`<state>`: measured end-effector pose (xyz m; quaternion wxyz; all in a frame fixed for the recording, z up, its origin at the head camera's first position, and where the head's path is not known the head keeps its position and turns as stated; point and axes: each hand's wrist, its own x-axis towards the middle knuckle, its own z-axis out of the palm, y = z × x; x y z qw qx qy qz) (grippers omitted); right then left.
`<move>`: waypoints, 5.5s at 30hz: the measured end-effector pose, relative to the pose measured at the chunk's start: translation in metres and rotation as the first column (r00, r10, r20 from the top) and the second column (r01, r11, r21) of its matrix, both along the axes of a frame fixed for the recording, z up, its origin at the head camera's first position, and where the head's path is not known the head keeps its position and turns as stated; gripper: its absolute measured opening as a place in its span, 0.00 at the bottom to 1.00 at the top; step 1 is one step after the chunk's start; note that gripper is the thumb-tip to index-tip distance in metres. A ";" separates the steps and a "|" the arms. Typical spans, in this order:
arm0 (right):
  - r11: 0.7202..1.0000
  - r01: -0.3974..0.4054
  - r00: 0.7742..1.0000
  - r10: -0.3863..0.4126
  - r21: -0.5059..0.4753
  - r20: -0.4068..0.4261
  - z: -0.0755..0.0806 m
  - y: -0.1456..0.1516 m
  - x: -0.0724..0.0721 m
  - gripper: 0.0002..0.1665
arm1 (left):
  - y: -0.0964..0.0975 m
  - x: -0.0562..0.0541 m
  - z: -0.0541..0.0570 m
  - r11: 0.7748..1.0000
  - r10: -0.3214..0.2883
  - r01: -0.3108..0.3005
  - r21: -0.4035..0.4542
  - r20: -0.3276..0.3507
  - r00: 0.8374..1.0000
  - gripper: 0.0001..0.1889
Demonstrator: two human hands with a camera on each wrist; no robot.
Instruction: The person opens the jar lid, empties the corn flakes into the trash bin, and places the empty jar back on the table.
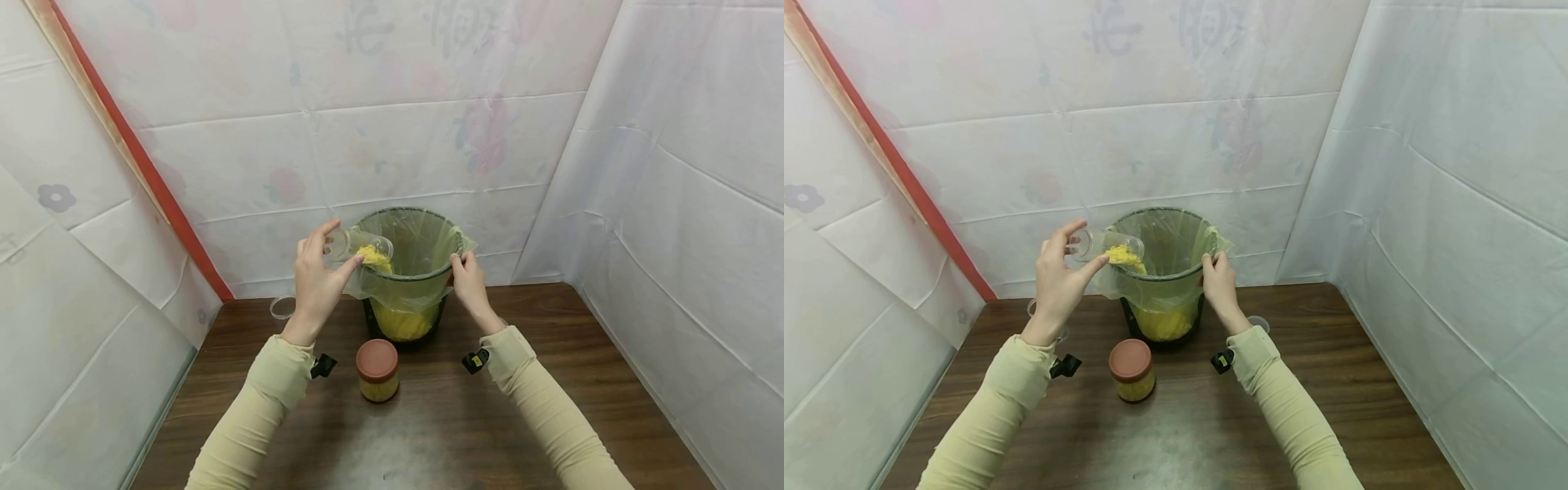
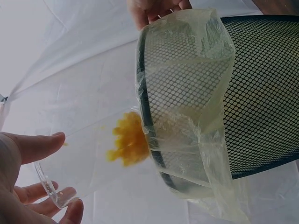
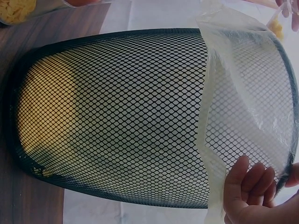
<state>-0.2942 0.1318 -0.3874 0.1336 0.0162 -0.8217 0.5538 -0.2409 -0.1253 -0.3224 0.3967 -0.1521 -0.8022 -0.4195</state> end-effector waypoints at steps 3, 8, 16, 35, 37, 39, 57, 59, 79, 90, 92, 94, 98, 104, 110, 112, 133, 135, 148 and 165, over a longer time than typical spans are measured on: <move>1.000 0.010 1.000 -0.010 0.008 -0.002 0.000 0.000 -0.001 0.17 | 0.000 -0.001 0.000 1.000 0.002 -0.002 0.001 0.007 1.000 0.34; 1.000 0.013 1.000 -0.013 0.015 -0.006 0.000 -0.001 -0.001 0.17 | 0.001 -0.001 0.002 1.000 -0.003 0.003 0.004 0.008 1.000 0.34; 1.000 0.000 1.000 0.000 0.002 -0.003 0.000 0.000 0.000 0.17 | 0.002 -0.002 0.003 1.000 -0.025 0.025 -0.013 -0.014 1.000 0.35; 1.000 0.006 1.000 -0.006 0.014 -0.011 -0.001 0.000 0.000 0.17 | 0.006 -0.005 0.006 0.983 -0.144 0.130 -0.129 -0.105 0.984 0.36; 1.000 0.005 1.000 -0.005 0.015 -0.010 -0.001 0.001 0.000 0.17 | 0.006 -0.005 0.006 0.975 -0.166 0.146 -0.167 -0.115 0.979 0.35; 1.000 0.004 1.000 -0.003 0.017 -0.009 -0.001 0.001 0.000 0.17 | 0.006 -0.006 0.006 0.962 -0.195 0.165 -0.216 -0.128 0.972 0.35; 1.000 0.003 1.000 -0.003 0.011 -0.008 -0.002 0.001 0.000 0.18 | 0.009 -0.007 0.003 0.861 -0.342 0.258 -0.438 -0.122 0.932 0.38; 1.000 0.008 1.000 -0.008 0.016 -0.006 -0.002 0.001 0.000 0.18 | 0.009 -0.008 0.002 0.875 -0.319 0.245 -0.418 -0.117 0.940 0.38; 1.000 -0.012 1.000 0.012 0.008 -0.013 0.000 0.001 0.001 0.17 | -0.007 -0.021 0.003 0.973 -0.025 -0.065 0.223 0.381 0.924 0.33; 1.000 -0.015 1.000 0.015 -0.001 -0.023 0.000 0.001 -0.001 0.17 | 0.003 -0.030 0.015 0.993 0.028 -0.064 0.098 0.337 0.941 0.35; 1.000 -0.013 1.000 0.013 0.001 -0.022 0.000 0.001 0.000 0.17 | 0.007 -0.032 0.019 0.997 0.037 -0.057 0.056 0.310 0.950 0.35; 1.000 -0.011 1.000 0.011 0.001 -0.020 0.000 0.001 0.001 0.17 | 0.011 -0.032 0.023 0.999 0.033 -0.037 0.008 0.271 0.962 0.34; 1.000 -0.011 1.000 0.011 -0.007 -0.013 0.000 0.001 0.001 0.17 | 0.020 -0.030 0.028 0.995 -0.018 0.033 -0.099 0.152 0.988 0.33; 1.000 -0.013 1.000 0.013 -0.008 -0.012 0.000 0.001 0.000 0.17 | 0.026 -0.026 0.030 0.969 -0.127 0.123 -0.216 -0.006 0.992 0.33; 0.999 -0.030 1.000 0.030 -0.014 -0.006 0.000 0.002 0.002 0.18 | 0.025 -0.024 0.028 0.974 -0.126 0.118 -0.194 -0.032 0.991 0.32; 0.999 -0.033 0.999 0.033 -0.018 -0.004 0.000 0.002 0.002 0.18 | 0.023 -0.023 0.029 0.983 -0.100 0.095 -0.157 -0.028 0.995 0.32; 0.998 -0.045 0.999 0.045 -0.033 -0.014 0.001 0.003 0.003 0.17 | 0.010 -0.023 0.009 0.996 0.054 -0.050 -0.067 0.060 0.997 0.32; 0.999 -0.044 0.999 0.043 -0.028 -0.019 0.000 0.002 0.003 0.18 | 0.010 -0.021 0.010 0.998 0.048 -0.045 -0.052 0.074 0.996 0.32; 0.999 -0.040 0.999 0.040 -0.016 -0.024 0.000 0.001 0.003 0.18 | 0.008 -0.016 0.016 1.000 0.025 -0.026 0.007 0.047 0.999 0.32; 0.999 -0.034 0.999 0.034 -0.019 -0.006 0.001 0.001 0.004 0.17 | 0.003 -0.010 0.021 0.962 -0.121 0.080 0.260 0.148 0.982 0.29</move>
